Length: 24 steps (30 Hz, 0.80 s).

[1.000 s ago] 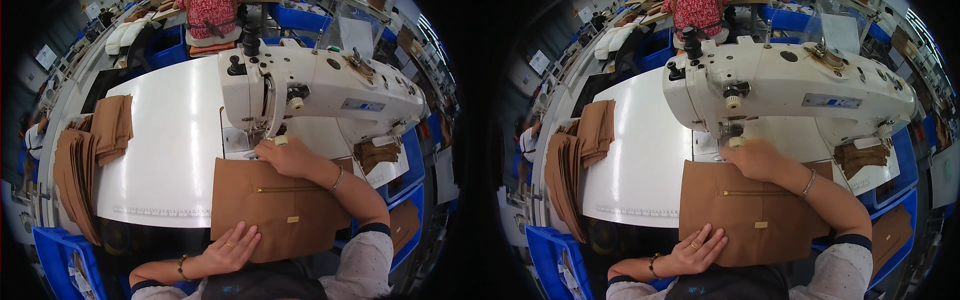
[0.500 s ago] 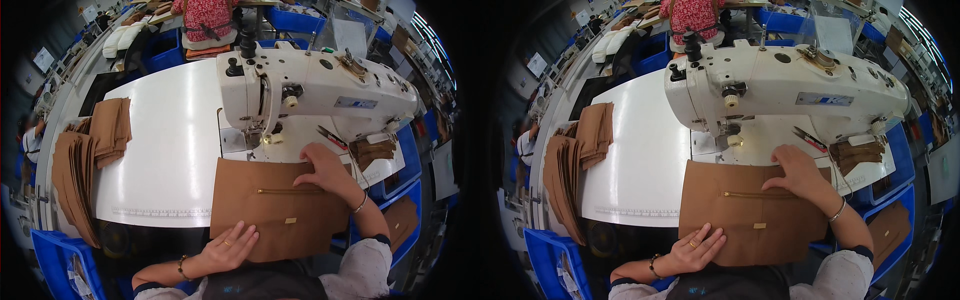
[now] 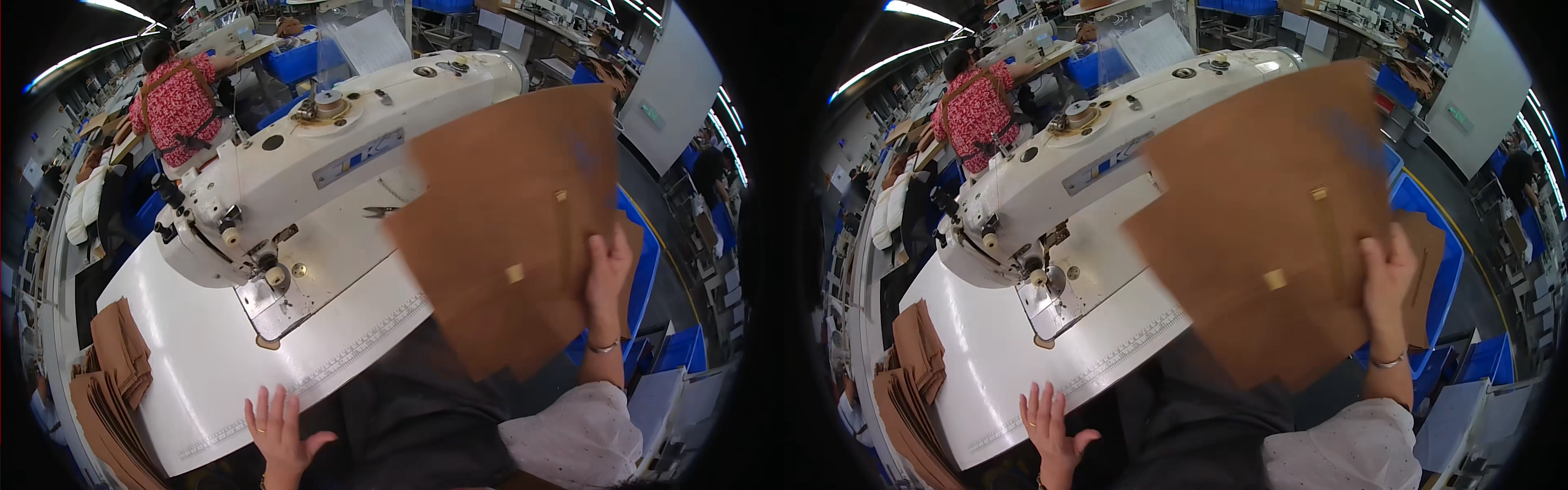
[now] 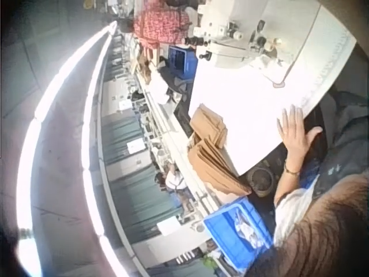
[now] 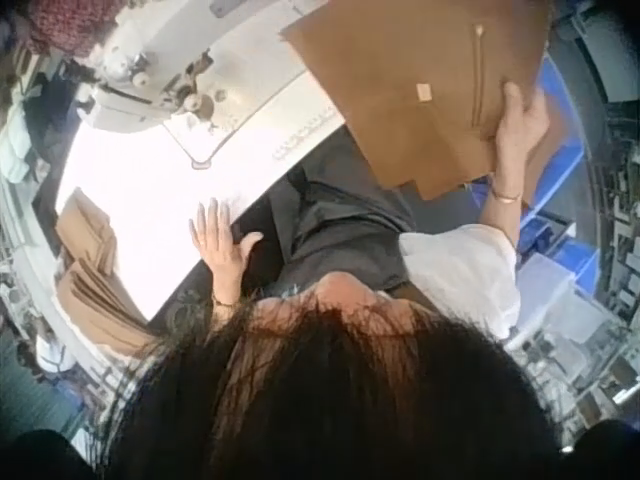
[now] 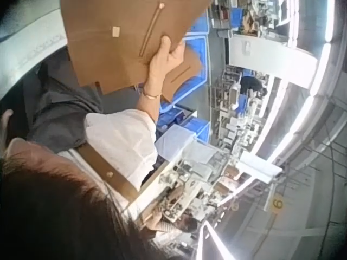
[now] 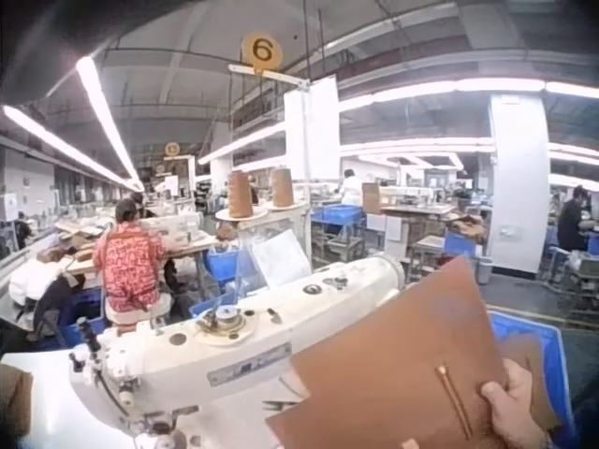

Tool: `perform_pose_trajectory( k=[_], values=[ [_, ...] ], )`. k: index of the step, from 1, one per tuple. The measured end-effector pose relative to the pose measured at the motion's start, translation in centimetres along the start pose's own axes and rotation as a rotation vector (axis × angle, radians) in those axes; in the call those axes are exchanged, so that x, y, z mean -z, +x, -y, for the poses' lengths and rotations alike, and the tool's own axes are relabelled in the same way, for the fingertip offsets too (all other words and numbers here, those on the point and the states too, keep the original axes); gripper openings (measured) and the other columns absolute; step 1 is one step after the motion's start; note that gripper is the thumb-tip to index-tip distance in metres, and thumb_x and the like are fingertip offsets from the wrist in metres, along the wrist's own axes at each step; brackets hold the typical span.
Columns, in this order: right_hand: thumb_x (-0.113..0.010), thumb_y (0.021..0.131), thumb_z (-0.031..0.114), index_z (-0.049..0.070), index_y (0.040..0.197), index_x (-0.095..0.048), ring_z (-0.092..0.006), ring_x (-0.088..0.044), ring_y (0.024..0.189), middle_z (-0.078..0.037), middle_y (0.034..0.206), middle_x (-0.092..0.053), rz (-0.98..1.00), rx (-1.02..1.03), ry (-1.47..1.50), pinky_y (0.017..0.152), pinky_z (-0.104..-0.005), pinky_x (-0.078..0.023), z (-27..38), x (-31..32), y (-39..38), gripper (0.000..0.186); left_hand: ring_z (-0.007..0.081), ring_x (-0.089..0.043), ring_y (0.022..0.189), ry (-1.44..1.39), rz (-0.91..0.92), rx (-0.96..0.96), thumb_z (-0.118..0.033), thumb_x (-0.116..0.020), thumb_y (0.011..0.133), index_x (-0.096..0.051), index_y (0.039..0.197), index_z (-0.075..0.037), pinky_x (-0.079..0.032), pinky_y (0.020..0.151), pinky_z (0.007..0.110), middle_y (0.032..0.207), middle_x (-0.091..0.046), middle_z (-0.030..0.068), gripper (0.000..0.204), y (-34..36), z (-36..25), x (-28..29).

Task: Sewing a zipper onto a leather panel using an industrial sewing machine.

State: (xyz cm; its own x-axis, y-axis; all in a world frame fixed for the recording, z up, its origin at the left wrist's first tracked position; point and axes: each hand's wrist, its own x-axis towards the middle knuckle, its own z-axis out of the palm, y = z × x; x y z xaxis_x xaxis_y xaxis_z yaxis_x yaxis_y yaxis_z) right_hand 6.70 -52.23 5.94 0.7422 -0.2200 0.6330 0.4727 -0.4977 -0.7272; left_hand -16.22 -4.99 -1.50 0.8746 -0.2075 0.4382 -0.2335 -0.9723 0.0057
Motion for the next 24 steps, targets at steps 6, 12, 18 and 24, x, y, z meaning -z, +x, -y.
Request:
perform_pose_trajectory(
  k=[6,12,18,24],
  values=[
    [-0.064,0.104,0.033,-0.006,0.138,-0.058,-0.0167,-0.064,0.113,-0.012,0.129,-0.068,-0.321,-0.346,-0.11,0.098,-0.0285,-0.049,-14.9,19.1,2.5,0.051,0.0441,-0.043,0.144,-0.269,-0.081,0.418,-0.031,-0.076,0.092,-0.052,0.145,-0.001,-0.033,0.119,0.054,0.153,-0.05,0.0199,0.066,5.4,4.5,0.7],
    [-0.062,0.103,0.032,-0.005,0.143,-0.052,-0.04,-0.052,0.134,-0.026,0.145,-0.054,-0.137,-0.137,-1.239,0.111,-0.044,-0.043,-24.1,21.6,1.2,0.055,0.0343,-0.042,0.147,-0.5,-0.033,0.534,-0.01,-0.077,0.088,-0.058,0.142,-0.002,-0.035,0.12,0.042,0.154,-0.051,0.0189,0.058,10.5,10.7,-1.6],
    [-0.064,0.101,0.017,-0.002,0.136,-0.058,-0.0383,-0.053,0.133,-0.023,0.145,-0.055,0.133,0.435,-0.863,0.111,-0.0458,-0.042,-14.6,1.6,2.3,0.04,0.0428,-0.038,0.147,-0.877,0.034,0.436,-0.024,-0.078,0.088,-0.066,0.129,-0.009,-0.031,0.12,0.049,0.148,-0.056,0.013,0.045,16.7,14.1,-6.9],
    [-0.073,0.085,0.004,0.002,0.118,-0.067,-0.0381,-0.061,0.119,-0.018,0.129,-0.065,0.531,0.915,-0.323,0.106,-0.0526,-0.046,-0.7,-14.9,0.3,0.033,0.0396,-0.036,0.149,-0.69,0.224,0.456,-0.022,-0.078,0.087,-0.076,0.097,-0.011,-0.024,0.12,0.064,0.143,-0.06,0.0098,0.015,17.8,15.4,-7.4]
  ],
)
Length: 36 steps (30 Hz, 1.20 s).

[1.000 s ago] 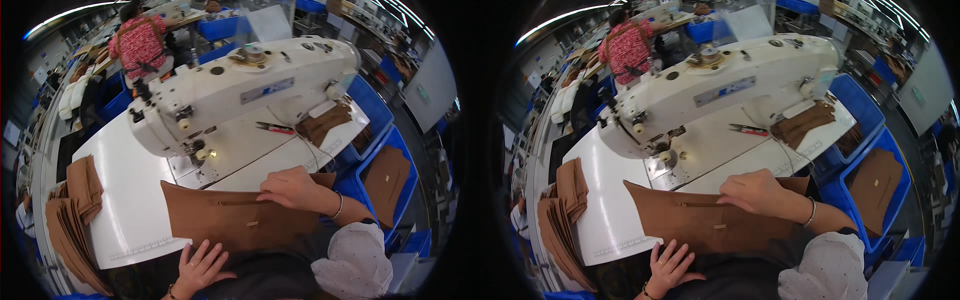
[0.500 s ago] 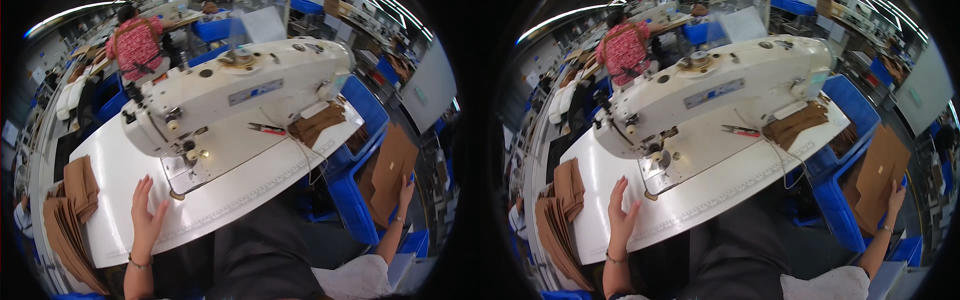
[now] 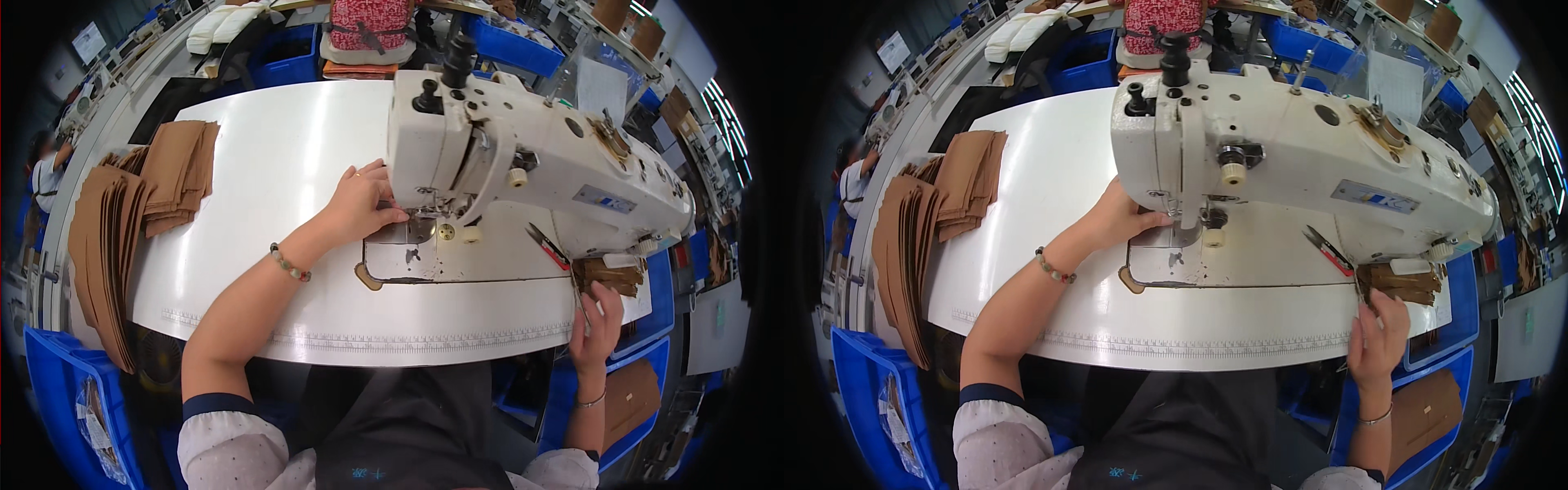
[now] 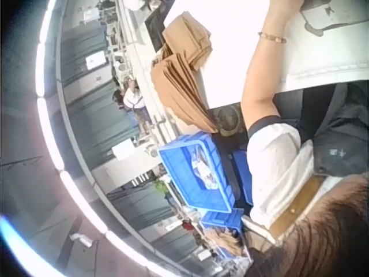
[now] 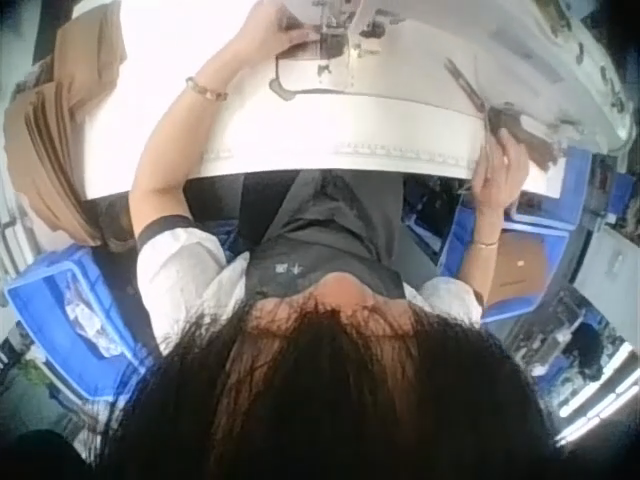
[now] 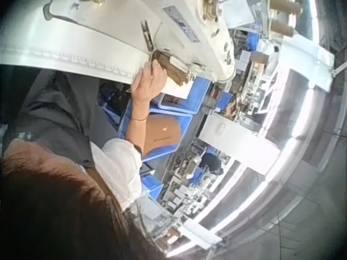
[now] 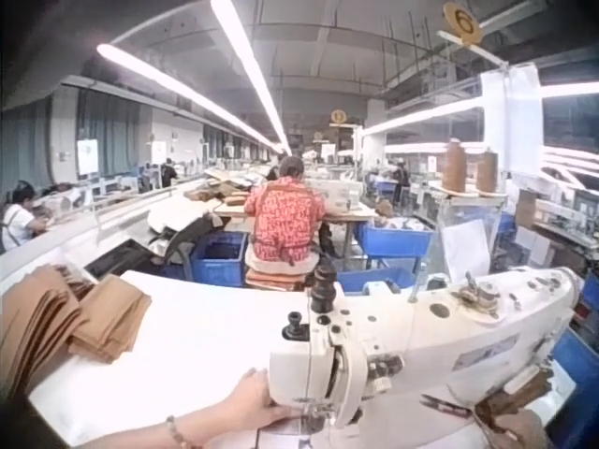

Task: Sewing a zipper onto a leather panel using an industrial sewing machine.

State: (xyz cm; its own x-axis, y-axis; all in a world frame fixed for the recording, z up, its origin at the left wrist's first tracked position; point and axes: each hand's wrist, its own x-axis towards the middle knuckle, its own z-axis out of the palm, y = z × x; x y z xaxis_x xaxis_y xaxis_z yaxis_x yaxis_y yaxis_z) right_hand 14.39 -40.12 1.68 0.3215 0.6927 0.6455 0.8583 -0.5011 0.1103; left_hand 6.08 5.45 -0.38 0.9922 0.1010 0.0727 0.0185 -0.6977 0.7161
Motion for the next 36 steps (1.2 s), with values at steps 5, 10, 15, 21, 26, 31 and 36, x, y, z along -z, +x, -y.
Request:
perform_pose_trajectory(
  k=[5,10,15,21,26,31,36],
  values=[
    [-0.077,0.079,0.008,0.003,0.107,-0.068,-0.0353,-0.064,0.107,-0.013,0.118,-0.067,0.145,0.222,0.35,0.094,-0.048,-0.05,6.1,-6.0,9.5,0.03,0.0397,-0.038,0.148,0.195,-0.004,0.032,-0.02,-0.076,0.089,-0.075,0.089,-0.01,-0.026,0.118,0.066,0.148,-0.057,0.0109,0.01,-3.2,0.5,1.3],
    [-0.075,0.088,0.013,0.0,0.102,-0.066,-0.0373,-0.062,0.098,-0.016,0.112,-0.068,0.503,0.022,0.34,0.088,-0.0463,-0.05,9.1,-12.1,13.9,0.022,0.0359,-0.042,0.147,0.579,-0.285,0.119,-0.016,-0.075,0.091,-0.068,0.106,-0.01,-0.032,0.118,0.057,0.142,-0.061,0.0104,0.018,-5.6,-0.1,1.3],
    [-0.073,0.093,0.02,0.001,0.103,-0.067,-0.0341,-0.065,0.091,-0.013,0.102,-0.07,0.412,0.002,0.666,0.081,-0.043,-0.052,10.3,-13.6,15.0,0.022,0.0354,-0.04,0.147,0.616,-0.322,-0.105,-0.015,-0.072,0.092,-0.065,0.119,-0.012,-0.034,0.117,0.061,0.153,-0.051,0.0107,0.029,-5.8,-1.6,0.4],
    [-0.074,0.091,0.021,0.006,0.095,-0.069,-0.0252,-0.069,0.073,-0.007,0.091,-0.072,0.287,0.497,0.737,0.065,-0.0358,-0.053,10.6,-11.6,14.1,0.017,0.0359,-0.047,0.141,0.645,-0.26,-0.182,-0.015,-0.072,0.09,-0.065,0.12,-0.01,-0.037,0.115,0.059,0.149,-0.053,0.0115,0.031,-6.1,-2.2,-0.5],
    [-0.079,0.083,0.02,0.011,0.083,-0.07,-0.0252,-0.063,0.056,-0.005,0.069,-0.065,0.086,0.179,0.351,0.05,-0.0362,-0.049,10.4,-13.3,14.5,0.012,0.0365,-0.052,0.131,0.438,-0.306,-0.179,-0.021,-0.076,0.087,-0.063,0.121,-0.009,-0.039,0.109,0.055,0.14,-0.057,0.0147,0.038,-5.0,-2.7,-1.6],
    [-0.078,0.085,0.021,0.011,0.085,-0.072,-0.0272,-0.061,0.054,-0.006,0.067,-0.063,0.091,0.182,0.301,0.048,-0.0378,-0.048,10.4,-14.1,13.9,0.011,0.0308,-0.055,0.114,0.361,-0.385,-0.024,-0.03,-0.078,0.086,-0.068,0.106,-0.004,-0.039,0.099,0.048,0.114,-0.063,0.0104,0.034,-2.8,-3.8,-3.9],
    [-0.078,0.087,0.022,0.011,0.087,-0.074,-0.0282,-0.058,0.051,-0.007,0.064,-0.061,0.13,0.174,0.309,0.047,-0.0384,-0.046,9.6,-14.0,13.6,0.012,0.0283,-0.056,0.106,0.286,-0.306,0.011,-0.02,-0.08,0.084,-0.07,0.085,-0.006,-0.04,0.092,0.046,0.105,-0.062,0.006,0.016,-3.0,-2.7,-2.7]
  ],
)
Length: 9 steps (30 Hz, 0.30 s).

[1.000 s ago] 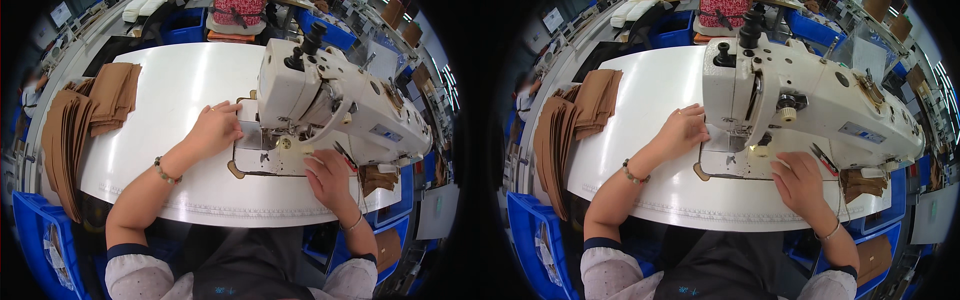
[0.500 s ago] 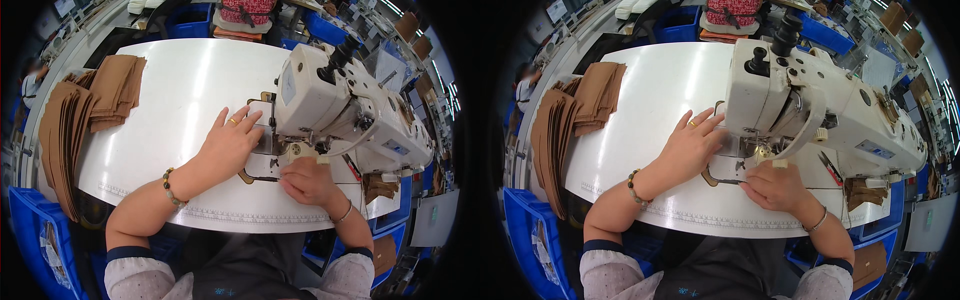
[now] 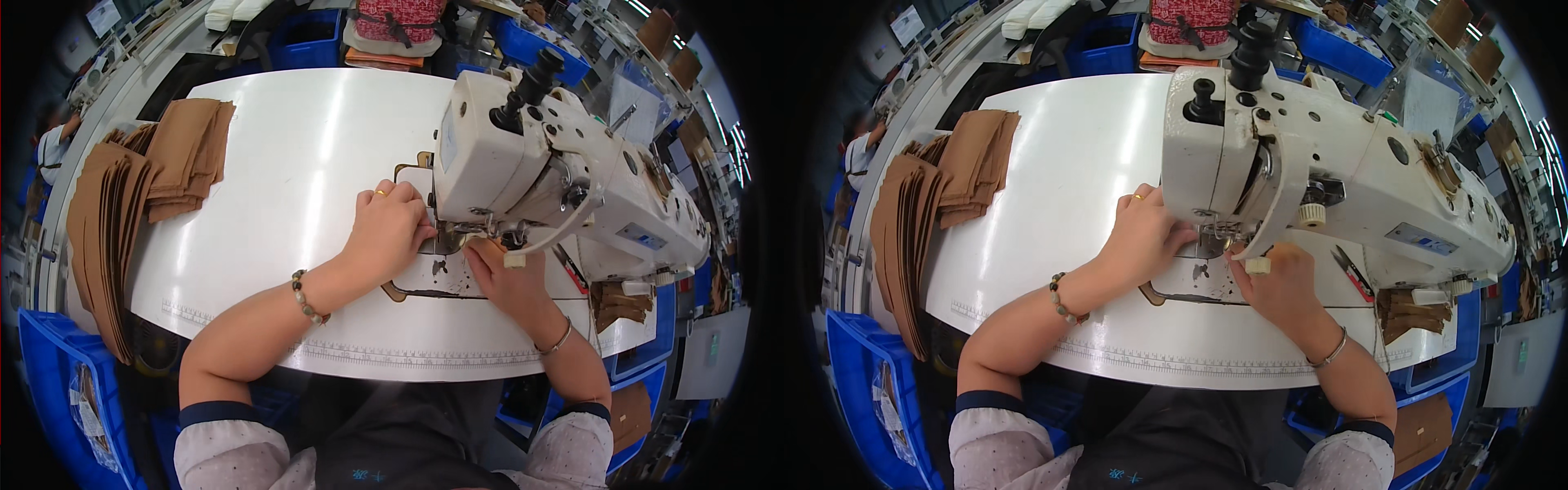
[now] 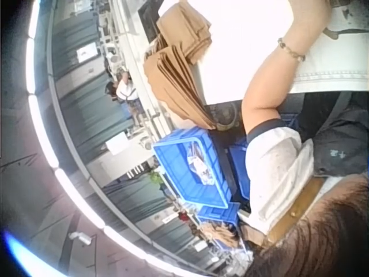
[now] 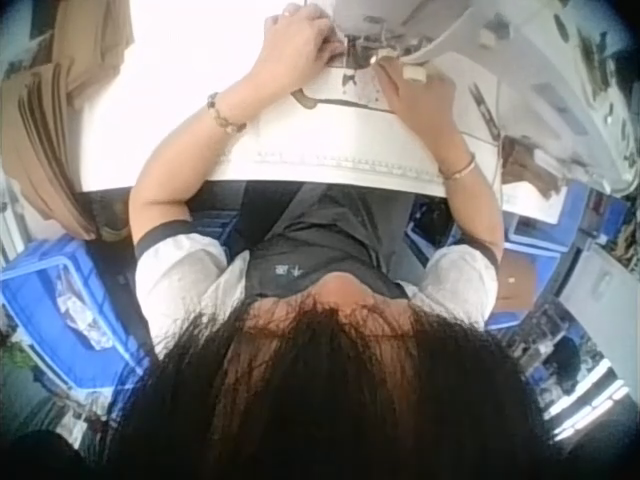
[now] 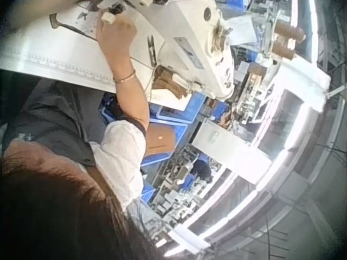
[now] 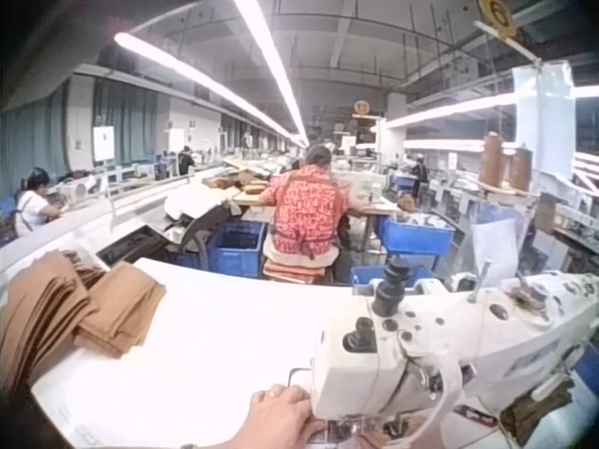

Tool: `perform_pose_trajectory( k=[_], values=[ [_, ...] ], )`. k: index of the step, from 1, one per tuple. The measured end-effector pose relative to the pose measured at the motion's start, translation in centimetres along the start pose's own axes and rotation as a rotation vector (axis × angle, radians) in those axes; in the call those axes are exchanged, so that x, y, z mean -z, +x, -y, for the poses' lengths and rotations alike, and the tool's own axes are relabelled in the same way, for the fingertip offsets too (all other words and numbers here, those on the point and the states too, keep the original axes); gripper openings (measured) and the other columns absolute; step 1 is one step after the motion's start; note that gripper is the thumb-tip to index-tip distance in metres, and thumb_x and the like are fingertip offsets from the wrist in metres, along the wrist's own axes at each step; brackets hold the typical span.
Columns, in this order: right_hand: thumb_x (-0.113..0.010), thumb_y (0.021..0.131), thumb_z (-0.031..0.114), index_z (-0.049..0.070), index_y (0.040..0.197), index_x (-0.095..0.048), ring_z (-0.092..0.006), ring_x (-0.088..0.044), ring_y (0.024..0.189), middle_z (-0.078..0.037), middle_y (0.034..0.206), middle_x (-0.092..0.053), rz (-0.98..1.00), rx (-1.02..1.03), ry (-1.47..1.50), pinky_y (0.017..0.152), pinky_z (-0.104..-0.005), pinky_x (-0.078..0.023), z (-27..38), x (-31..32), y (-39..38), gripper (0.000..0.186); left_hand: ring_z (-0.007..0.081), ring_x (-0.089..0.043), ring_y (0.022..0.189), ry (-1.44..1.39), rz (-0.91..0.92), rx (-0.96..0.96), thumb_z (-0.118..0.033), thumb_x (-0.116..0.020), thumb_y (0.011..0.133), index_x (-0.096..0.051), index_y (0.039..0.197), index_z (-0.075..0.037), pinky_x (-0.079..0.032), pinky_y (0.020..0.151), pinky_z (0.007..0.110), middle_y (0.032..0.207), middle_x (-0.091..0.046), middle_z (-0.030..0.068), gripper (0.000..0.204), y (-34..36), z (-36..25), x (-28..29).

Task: Sewing a zipper onto a leather panel using an industrial sewing machine.

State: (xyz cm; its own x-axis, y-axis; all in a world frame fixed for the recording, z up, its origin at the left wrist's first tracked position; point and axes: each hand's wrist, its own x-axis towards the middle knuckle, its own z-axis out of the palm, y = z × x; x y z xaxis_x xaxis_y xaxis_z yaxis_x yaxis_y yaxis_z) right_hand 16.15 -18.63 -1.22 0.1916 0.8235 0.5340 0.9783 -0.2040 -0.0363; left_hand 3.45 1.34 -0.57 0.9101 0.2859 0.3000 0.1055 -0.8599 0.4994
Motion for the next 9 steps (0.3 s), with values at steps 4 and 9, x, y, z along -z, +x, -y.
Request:
perform_pose_trajectory(
  k=[4,9],
  values=[
    [-0.078,0.087,0.025,0.011,0.08,-0.072,-0.0278,-0.057,0.05,-0.007,0.063,-0.059,-0.04,-0.007,0.013,0.046,-0.039,-0.043,0.1,-0.3,-0.1,0.017,0.0279,-0.057,0.106,0.086,0.05,0.011,-0.014,-0.079,0.083,-0.07,0.089,-0.008,-0.04,0.097,0.047,0.112,-0.063,0.0036,0.012,-0.7,1.4,1.9],
    [-0.079,0.087,0.032,0.01,0.079,-0.072,-0.0305,-0.06,0.054,-0.01,0.064,-0.058,0.013,0.004,-0.03,0.048,-0.0427,-0.045,-0.3,-0.9,-1.3,0.024,0.0254,-0.057,0.118,0.371,-0.098,-0.118,-0.013,-0.08,0.082,-0.066,0.106,-0.013,-0.035,0.108,0.048,0.126,-0.063,0.0046,0.028,-1.7,0.6,2.8]
  ],
)
